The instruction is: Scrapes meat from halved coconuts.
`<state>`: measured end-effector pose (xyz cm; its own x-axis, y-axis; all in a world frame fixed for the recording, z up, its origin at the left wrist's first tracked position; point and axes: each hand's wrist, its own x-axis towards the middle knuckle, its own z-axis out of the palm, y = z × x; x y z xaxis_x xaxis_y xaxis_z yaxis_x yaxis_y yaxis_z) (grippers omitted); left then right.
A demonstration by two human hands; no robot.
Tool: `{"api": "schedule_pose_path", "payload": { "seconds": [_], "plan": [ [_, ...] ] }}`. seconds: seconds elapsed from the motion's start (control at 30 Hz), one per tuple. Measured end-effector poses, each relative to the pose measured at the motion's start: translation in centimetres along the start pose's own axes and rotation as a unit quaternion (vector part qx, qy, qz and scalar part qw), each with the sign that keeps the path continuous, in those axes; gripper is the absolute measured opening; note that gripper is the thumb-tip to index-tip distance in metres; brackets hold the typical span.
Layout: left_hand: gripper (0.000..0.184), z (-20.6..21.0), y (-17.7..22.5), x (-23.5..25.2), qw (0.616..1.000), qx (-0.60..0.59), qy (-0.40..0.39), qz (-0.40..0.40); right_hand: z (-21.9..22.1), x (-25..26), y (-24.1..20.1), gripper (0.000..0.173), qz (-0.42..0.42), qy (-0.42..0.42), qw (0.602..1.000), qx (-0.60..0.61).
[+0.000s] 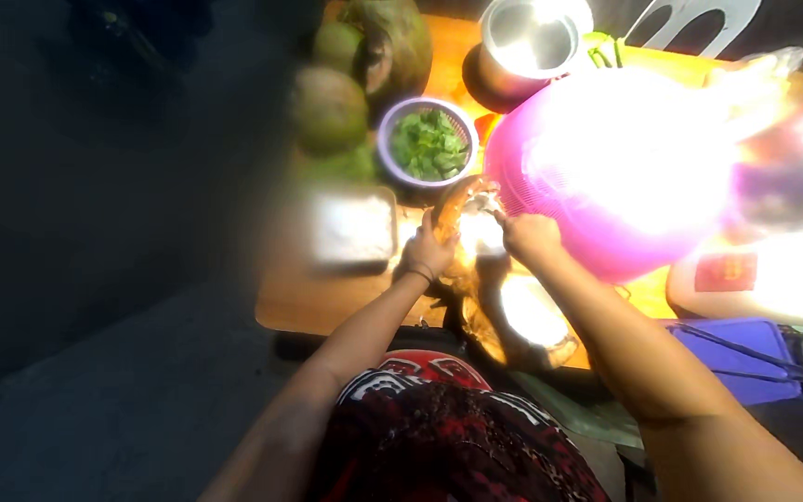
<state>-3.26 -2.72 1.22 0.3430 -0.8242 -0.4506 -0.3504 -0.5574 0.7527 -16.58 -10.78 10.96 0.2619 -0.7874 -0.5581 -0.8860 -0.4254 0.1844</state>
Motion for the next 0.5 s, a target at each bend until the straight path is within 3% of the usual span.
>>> {"api": "schedule_pose_path", "payload": {
  "seconds": [0.1, 0.27, 0.4, 0.5],
  "plan": [
    [0.085, -0.2, 0.5, 0.2, 1.0, 0.011, -0.012, -0.003, 3.3, 0.5, 0.6, 0.053, 0.015, -0.01, 1.0, 0.006],
    [0.084, -0.1, 0.6, 0.1, 1.0, 0.014, -0.003, -0.003, 1.1, -1.5, 1.0, 0.027, 0.009, -0.078, 0.997, -0.005],
    [0.084, -0.1, 0.3, 0.1, 1.0, -0.001, -0.001, -0.003, 1.2, -0.2, -0.1, 0.049, 0.019, 0.005, 0.999, 0.03],
    [0.084, -0.2, 0.6, 0.2, 1.0, 0.009, -0.009, -0.007, 4.1, -0.1, 0.1, 0.053, 0.02, -0.005, 0.999, 0.027]
  ]
}}
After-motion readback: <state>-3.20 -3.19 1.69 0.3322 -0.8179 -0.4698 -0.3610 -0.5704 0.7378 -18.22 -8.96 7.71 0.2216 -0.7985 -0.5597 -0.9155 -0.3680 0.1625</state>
